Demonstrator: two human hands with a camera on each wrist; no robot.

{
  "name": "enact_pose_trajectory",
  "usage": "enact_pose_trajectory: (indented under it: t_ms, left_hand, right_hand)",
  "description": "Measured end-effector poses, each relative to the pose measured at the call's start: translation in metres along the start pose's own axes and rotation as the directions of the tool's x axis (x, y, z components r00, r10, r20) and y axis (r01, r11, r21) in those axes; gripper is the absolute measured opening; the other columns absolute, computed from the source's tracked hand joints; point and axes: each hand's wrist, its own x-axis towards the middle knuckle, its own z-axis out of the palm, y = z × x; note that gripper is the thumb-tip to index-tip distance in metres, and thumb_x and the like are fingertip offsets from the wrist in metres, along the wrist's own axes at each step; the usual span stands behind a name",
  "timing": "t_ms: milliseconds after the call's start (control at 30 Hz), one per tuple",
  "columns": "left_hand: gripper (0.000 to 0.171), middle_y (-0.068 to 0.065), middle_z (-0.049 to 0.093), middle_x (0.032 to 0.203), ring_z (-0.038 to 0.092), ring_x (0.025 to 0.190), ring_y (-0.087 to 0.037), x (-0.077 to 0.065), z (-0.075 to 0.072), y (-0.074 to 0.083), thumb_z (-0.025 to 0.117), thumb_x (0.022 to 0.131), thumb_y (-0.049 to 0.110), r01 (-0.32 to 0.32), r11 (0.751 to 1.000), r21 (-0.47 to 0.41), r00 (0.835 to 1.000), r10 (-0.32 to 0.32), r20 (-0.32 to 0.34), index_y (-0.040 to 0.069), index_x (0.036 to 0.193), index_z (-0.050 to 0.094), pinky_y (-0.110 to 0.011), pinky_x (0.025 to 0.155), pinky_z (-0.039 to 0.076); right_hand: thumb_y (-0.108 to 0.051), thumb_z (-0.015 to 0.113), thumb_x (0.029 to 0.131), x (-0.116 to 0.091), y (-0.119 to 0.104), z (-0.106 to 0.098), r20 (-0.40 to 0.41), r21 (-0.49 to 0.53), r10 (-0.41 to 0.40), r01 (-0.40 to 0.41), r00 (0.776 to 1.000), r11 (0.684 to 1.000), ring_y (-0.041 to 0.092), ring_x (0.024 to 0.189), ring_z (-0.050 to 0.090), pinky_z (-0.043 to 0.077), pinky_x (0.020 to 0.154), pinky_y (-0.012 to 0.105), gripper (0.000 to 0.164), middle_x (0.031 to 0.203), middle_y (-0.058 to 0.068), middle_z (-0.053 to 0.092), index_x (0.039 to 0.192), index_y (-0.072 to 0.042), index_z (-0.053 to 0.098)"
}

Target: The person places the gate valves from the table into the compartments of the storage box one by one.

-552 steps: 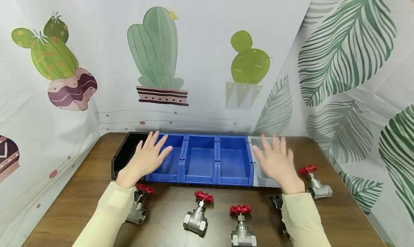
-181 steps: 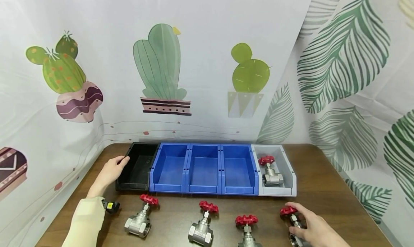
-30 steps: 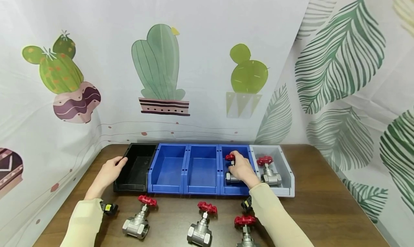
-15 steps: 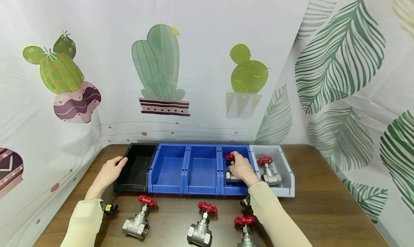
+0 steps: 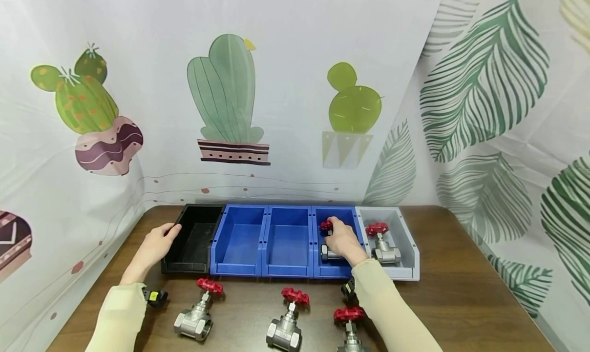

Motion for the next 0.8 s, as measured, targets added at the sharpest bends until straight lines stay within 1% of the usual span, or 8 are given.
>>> enact_pose_trajectory:
  t_ms: [233, 333, 433, 633, 800]
  left_hand:
    - [0.056, -0.032, 0.052, 0.132, 0.048, 0.122, -0.048, 0.0, 0.0, -0.001, 0.037, 0.106, 0.04, -0.004, 1.0, 0.003, 1.0, 0.004, -0.004, -0.007, 0.134, 0.05, -0.059, 0.099, 0.037]
    - [0.056, -0.032, 0.052, 0.132, 0.048, 0.122, -0.047, 0.0, 0.0, -0.001, 0.038, 0.106, 0.04, -0.004, 1.0, 0.001, 1.0, 0.004, -0.005, -0.007, 0.134, 0.05, -0.059, 0.099, 0.037]
    - [0.052, -0.031, 0.053, 0.131, 0.049, 0.121, -0.047, 0.001, 0.0, -0.001, 0.039, 0.106, 0.037, -0.004, 1.0, -0.001, 1.0, 0.004, -0.007, -0.006, 0.133, 0.052, -0.059, 0.098, 0.038]
    - [0.049, -0.03, 0.055, 0.129, 0.05, 0.12, -0.047, 0.0, 0.0, -0.001, 0.041, 0.106, 0.035, -0.007, 1.0, 0.001, 1.0, 0.007, -0.008, -0.005, 0.132, 0.053, -0.059, 0.097, 0.039]
    - [0.047, -0.029, 0.055, 0.129, 0.051, 0.118, -0.045, 0.0, 0.0, -0.001, 0.041, 0.106, 0.033, -0.003, 1.0, -0.008, 1.0, 0.003, -0.003, -0.004, 0.132, 0.053, -0.058, 0.096, 0.04]
  right_hand:
    - [-0.009, 0.069, 0.088, -0.001, -0.004, 0.0, 0.005, -0.015, 0.015, -0.015, 1.0, 1.0, 0.047, 0.121, 0.049, 0.04, 0.098, 0.056, 0.058, 0.134, 0.028, 0.052, 0.139, 0.004, 0.045]
    - [-0.012, 0.069, 0.088, -0.002, -0.006, 0.0, 0.003, -0.014, 0.028, -0.028, 1.0, 0.999, 0.047, 0.123, 0.048, 0.039, 0.1, 0.056, 0.061, 0.136, 0.029, 0.05, 0.141, 0.004, 0.043]
    - [-0.014, 0.07, 0.088, -0.003, -0.007, -0.001, -0.002, -0.015, 0.036, -0.036, 0.999, 0.999, 0.047, 0.124, 0.047, 0.039, 0.1, 0.056, 0.065, 0.137, 0.03, 0.049, 0.142, 0.005, 0.04]
    - [-0.018, 0.071, 0.087, -0.007, -0.007, -0.005, 0.0, -0.025, 0.028, -0.028, 1.0, 0.999, 0.049, 0.122, 0.048, 0.039, 0.1, 0.056, 0.069, 0.135, 0.031, 0.05, 0.143, 0.005, 0.038]
    - [-0.018, 0.07, 0.087, -0.015, -0.01, -0.01, -0.012, -0.034, 0.004, -0.005, 1.0, 0.999, 0.049, 0.121, 0.049, 0.04, 0.098, 0.057, 0.066, 0.133, 0.032, 0.051, 0.142, 0.006, 0.04]
